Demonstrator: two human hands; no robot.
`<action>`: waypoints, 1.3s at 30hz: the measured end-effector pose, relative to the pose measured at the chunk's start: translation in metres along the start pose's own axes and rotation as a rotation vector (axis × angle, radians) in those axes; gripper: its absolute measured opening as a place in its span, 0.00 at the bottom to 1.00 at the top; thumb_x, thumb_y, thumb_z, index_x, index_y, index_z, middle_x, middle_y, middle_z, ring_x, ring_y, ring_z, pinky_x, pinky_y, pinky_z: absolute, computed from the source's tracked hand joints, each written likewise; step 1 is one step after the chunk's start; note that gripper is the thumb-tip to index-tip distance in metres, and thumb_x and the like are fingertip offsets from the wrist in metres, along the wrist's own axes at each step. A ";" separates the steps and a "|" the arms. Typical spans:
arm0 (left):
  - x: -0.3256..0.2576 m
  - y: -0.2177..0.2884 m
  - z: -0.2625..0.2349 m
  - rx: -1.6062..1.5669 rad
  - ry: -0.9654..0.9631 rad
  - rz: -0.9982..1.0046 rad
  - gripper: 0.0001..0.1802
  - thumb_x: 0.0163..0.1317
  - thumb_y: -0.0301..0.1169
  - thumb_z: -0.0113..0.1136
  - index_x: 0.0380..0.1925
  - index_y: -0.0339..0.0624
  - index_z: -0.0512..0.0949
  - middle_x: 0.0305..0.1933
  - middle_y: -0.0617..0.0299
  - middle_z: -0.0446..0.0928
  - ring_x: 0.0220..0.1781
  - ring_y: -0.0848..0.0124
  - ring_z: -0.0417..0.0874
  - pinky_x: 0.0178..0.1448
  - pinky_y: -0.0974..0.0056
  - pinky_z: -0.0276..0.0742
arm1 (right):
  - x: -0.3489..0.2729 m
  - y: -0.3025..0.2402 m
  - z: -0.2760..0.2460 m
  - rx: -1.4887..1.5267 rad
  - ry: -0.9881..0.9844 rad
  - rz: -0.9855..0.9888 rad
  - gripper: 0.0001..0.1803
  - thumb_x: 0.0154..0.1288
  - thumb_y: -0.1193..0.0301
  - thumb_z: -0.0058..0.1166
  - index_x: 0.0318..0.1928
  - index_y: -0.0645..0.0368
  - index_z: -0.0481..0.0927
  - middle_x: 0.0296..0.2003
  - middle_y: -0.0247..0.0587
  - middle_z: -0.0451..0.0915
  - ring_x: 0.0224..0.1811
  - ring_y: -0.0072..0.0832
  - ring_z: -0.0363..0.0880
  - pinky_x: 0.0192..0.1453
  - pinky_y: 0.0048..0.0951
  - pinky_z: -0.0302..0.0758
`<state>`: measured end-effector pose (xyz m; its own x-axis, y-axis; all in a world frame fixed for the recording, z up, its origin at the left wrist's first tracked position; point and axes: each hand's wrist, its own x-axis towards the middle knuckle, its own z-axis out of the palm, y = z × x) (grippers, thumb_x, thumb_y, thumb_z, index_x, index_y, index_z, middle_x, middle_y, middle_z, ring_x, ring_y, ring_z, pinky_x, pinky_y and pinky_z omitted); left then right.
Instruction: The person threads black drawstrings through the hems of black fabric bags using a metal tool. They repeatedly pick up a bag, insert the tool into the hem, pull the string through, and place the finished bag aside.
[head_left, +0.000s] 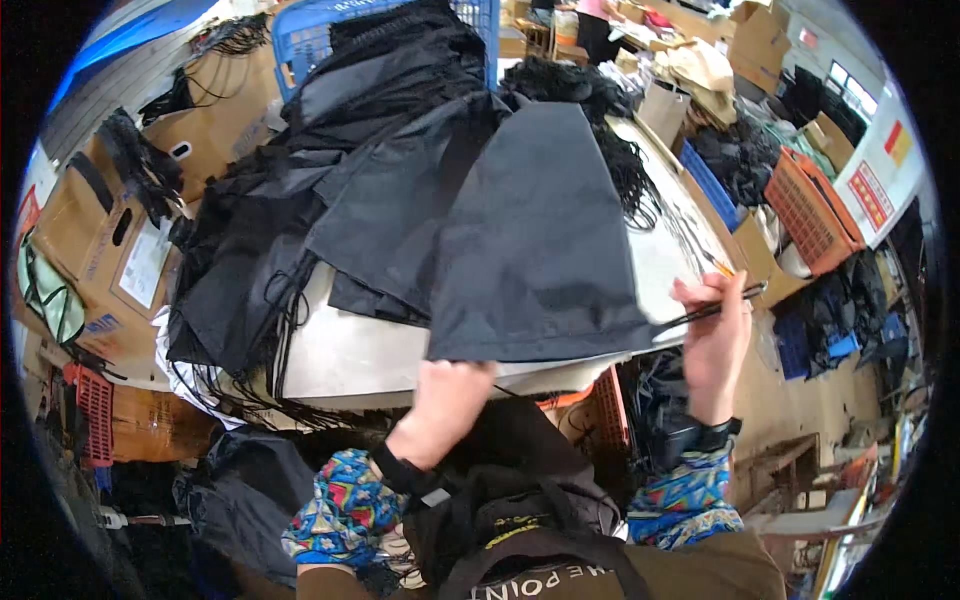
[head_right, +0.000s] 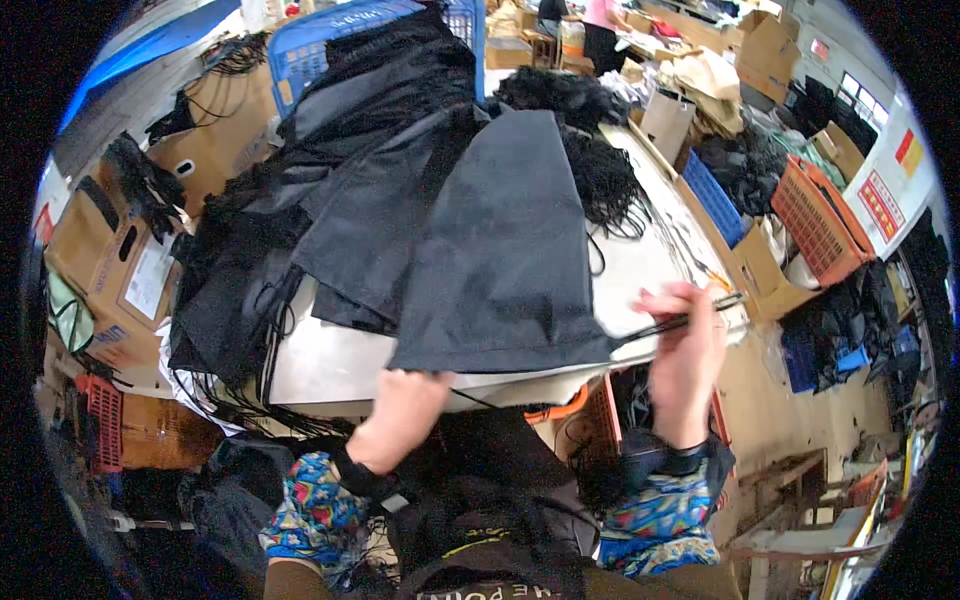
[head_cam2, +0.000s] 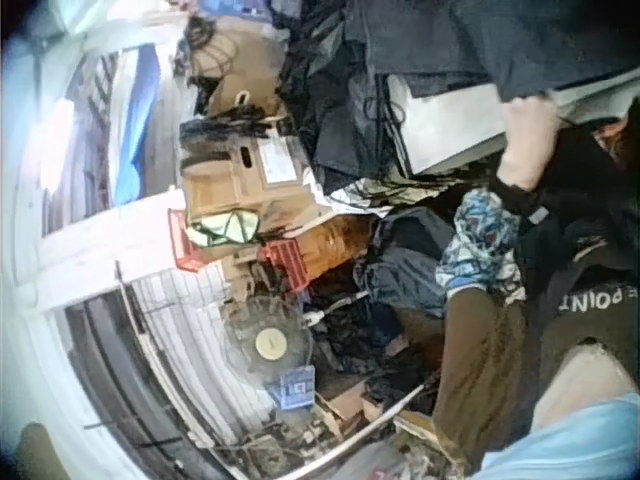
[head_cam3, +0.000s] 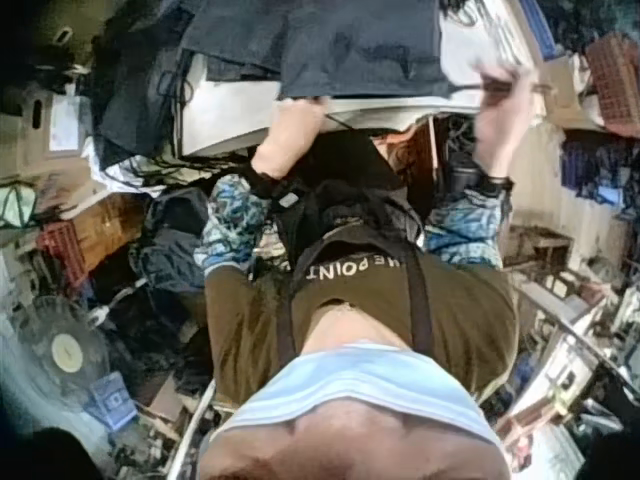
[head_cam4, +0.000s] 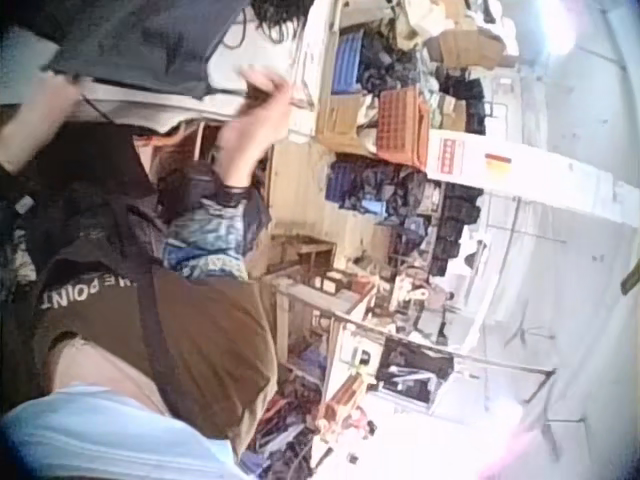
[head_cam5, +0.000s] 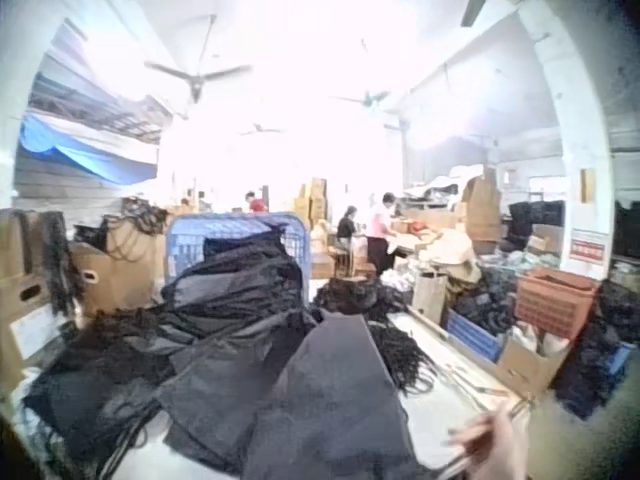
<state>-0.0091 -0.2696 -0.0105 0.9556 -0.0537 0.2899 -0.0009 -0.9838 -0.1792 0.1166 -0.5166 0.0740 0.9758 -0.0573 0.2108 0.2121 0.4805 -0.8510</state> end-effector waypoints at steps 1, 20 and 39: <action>-0.004 -0.016 0.013 0.041 -0.121 0.030 0.02 0.45 0.32 0.60 0.21 0.54 0.81 0.14 0.67 0.76 0.23 0.66 0.83 0.25 0.60 0.74 | 0.016 0.008 -0.057 0.183 0.070 0.122 0.14 0.74 0.63 0.41 0.41 0.62 0.73 0.18 0.32 0.72 0.23 0.22 0.72 0.36 0.24 0.72; -0.007 0.063 0.044 -1.814 -0.144 -0.781 0.15 0.62 0.38 0.61 0.29 0.35 0.80 0.23 0.64 0.78 0.21 0.79 0.74 0.22 0.74 0.67 | -0.059 0.120 -0.032 -0.816 -0.730 0.255 0.17 0.64 0.67 0.56 0.49 0.66 0.78 0.29 0.50 0.81 0.31 0.26 0.79 0.37 0.27 0.74; -0.026 0.022 -0.003 -2.174 0.119 -0.926 0.12 0.66 0.34 0.56 0.34 0.34 0.77 0.38 0.50 0.82 0.38 0.65 0.86 0.35 0.68 0.82 | -0.096 0.102 0.014 -0.229 -0.590 0.563 0.14 0.71 0.73 0.46 0.54 0.66 0.70 0.32 0.31 0.75 0.31 0.17 0.72 0.33 0.20 0.69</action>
<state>-0.0351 -0.2900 -0.0187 0.8723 0.4073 -0.2707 -0.0127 0.5722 0.8200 0.0437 -0.4500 -0.0259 0.7650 0.6342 -0.1116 -0.2299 0.1071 -0.9673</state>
